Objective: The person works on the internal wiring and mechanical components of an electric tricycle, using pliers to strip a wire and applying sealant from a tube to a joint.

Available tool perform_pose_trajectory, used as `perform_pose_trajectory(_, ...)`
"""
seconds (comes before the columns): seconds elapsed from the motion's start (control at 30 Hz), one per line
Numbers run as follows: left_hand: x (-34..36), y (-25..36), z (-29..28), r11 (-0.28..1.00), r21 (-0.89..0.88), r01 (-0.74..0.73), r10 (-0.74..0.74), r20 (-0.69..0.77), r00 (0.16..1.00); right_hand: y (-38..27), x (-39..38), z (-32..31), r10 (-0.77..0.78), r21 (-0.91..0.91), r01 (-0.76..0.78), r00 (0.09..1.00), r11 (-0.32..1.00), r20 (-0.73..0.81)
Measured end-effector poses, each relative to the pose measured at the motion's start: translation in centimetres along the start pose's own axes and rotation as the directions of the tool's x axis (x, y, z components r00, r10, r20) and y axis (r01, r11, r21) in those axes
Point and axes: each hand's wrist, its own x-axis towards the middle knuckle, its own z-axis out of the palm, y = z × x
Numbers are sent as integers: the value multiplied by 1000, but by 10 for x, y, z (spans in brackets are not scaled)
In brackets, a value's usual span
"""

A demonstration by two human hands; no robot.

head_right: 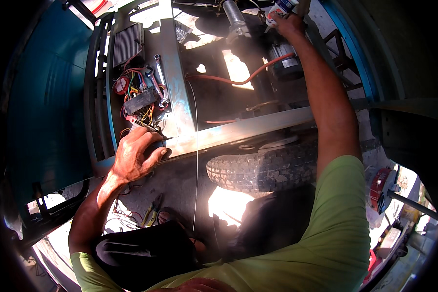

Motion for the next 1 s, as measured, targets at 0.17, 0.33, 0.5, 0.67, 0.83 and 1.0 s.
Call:
perform_pose_trajectory(0.17, 0, 0, 0, 1000, 1, -1, 1, 0, 1000, 2, 0, 2, -1, 15, 1, 1000, 1000, -26)
perform_pose_trajectory(0.33, 0, -1, 0, 1000, 8, -9, 9, -4, 1000, 10, 5, 6, -20, 31, 22, 999, 999, -37)
perform_pose_trajectory(0.5, -1, -1, 0, 1000, 4, -1, 1, -6, 1000, 9, 6, 7, -19, 56, 20, 999, 998, -30)
perform_pose_trajectory(0.67, -1, -1, 1, 1000, 8, -3, 3, -16, 1000, 5, 4, 7, 0, 32, 0, 1000, 1000, -10)
perform_pose_trajectory(0.83, 1, 0, 1, 1000, 3, -7, 7, -12, 1000, 18, 12, 10, -32, -11, 31, 998, 999, -61)
perform_pose_trajectory(1.0, 0, 0, -1, 1000, 18, 10, -10, 1, 1000, 8, 4, 9, -38, 9, 38, 998, 999, -51)
